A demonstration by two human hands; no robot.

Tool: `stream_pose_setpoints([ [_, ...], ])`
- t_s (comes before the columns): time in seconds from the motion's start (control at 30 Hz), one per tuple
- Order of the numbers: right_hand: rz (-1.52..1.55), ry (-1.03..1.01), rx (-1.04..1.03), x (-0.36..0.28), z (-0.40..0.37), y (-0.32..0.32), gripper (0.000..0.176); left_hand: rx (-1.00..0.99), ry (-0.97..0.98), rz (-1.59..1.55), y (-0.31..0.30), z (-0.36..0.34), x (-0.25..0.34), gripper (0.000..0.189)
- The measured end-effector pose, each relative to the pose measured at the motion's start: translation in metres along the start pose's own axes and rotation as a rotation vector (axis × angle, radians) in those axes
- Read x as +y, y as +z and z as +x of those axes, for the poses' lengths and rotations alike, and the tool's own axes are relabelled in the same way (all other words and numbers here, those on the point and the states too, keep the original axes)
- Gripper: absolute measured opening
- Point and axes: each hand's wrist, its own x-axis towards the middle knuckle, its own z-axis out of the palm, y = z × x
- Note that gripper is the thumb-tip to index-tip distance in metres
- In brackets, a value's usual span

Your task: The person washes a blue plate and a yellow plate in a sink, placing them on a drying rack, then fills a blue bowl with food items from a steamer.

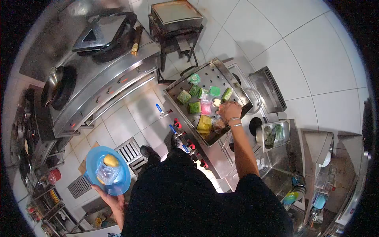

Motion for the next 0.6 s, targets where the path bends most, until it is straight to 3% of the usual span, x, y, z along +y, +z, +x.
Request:
stream_pose_setpoints([
  [0.17,-0.035,-0.01,0.064,0.003,0.001,0.011,0.033,-0.009,-0.003,-0.034,-0.015,0.004,-0.002,0.084],
  [0.23,0.141,0.039,-0.028,0.011,0.003,0.001,0.032,-0.003,0.004,-0.041,-0.021,0.004,-0.004,0.083],
  [0.3,0.146,0.036,0.016,0.028,0.001,-0.003,0.042,0.035,-0.014,-0.101,-0.013,-0.002,-0.002,0.082],
  [0.4,1.591,0.275,-0.277,0.045,-0.005,-0.014,0.033,-0.013,0.002,-0.118,-0.013,0.0,-0.005,0.081],
  [0.43,1.589,0.276,-0.274,0.05,-0.007,-0.014,0.033,-0.016,0.001,-0.119,-0.012,0.0,-0.005,0.081],
  [0.5,2.041,0.133,-0.385,0.049,-0.018,-0.045,0.041,0.063,-0.037,-0.104,-0.007,-0.003,-0.003,0.081],
  [0.6,2.102,0.052,-0.394,0.054,-0.022,-0.053,0.049,0.024,0.021,-0.058,-0.013,0.002,-0.005,0.081],
])
